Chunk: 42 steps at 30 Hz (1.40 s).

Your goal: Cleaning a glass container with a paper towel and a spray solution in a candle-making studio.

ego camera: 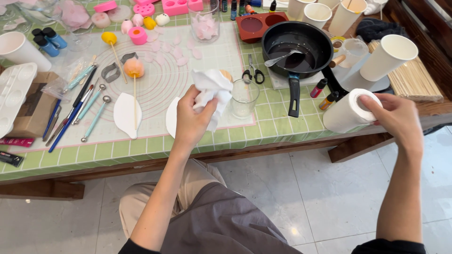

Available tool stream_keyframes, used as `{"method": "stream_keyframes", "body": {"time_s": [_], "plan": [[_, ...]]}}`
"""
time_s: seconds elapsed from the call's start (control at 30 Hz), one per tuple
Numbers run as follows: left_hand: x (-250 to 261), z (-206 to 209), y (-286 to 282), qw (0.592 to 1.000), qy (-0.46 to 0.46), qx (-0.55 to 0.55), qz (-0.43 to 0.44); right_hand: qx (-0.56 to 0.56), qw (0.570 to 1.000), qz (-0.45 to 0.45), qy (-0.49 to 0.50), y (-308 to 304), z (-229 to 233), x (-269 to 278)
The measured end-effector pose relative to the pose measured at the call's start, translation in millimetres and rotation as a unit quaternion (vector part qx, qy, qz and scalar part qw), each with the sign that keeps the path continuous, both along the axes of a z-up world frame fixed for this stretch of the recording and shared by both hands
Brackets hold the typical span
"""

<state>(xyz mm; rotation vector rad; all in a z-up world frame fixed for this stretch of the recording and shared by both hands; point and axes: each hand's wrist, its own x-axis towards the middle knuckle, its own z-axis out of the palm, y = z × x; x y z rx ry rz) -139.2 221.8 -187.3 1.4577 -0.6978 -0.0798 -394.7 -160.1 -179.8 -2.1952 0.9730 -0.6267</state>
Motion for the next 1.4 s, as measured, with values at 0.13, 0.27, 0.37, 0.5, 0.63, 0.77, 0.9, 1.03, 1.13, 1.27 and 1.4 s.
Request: {"method": "stream_keyframes", "body": {"time_s": [0.13,0.27,0.37,0.5,0.63,0.77,0.9,1.03,1.13,1.27,1.4], "plan": [[7.7,3.9,-2.3,1.0,0.0,0.009,0.018,-0.013,1.0,-0.027,-0.005,-0.5,2.6,-2.6],[15.5,-6.7,-6.2,0.999,-0.013,-0.008,0.036,-0.194,0.977,-0.084,0.023,18.3,10.0,-1.1],[15.5,-6.8,-12.1,0.998,-0.037,0.006,0.055,-0.32,0.929,-0.069,-0.171,34.5,-5.4,2.1],[13.6,-2.2,-21.4,0.989,-0.097,-0.053,0.096,-0.348,0.81,0.151,-0.447,113.9,-49.4,39.1],[-2.0,32.6,-11.0,0.993,0.013,-0.063,0.103,-0.191,0.903,0.297,-0.243,209.3,-56.5,100.2],[11.3,15.7,19.5,0.994,0.029,-0.087,0.058,-0.019,0.919,0.294,-0.262,211.4,-95.9,166.0],[17.0,10.0,53.8,0.995,0.024,-0.091,0.019,0.012,0.948,0.218,-0.233,206.9,-101.6,192.1],[13.4,15.7,73.5,0.994,-0.028,-0.099,0.044,0.066,0.963,0.169,-0.202,199.1,-101.6,198.3],[6.2,19.7,83.8,0.988,0.063,-0.132,0.037,0.003,0.956,0.206,-0.208,207.7,-91.3,189.3],[-5.6,16.5,93.0,0.993,0.033,-0.108,0.02,-0.064,0.925,0.298,-0.228,213.8,-85.3,182.1],[-22.9,11.7,92.5,0.997,0.0,-0.065,0.029,-0.143,0.891,0.366,-0.226,214.4,-89.4,179.0]]}}
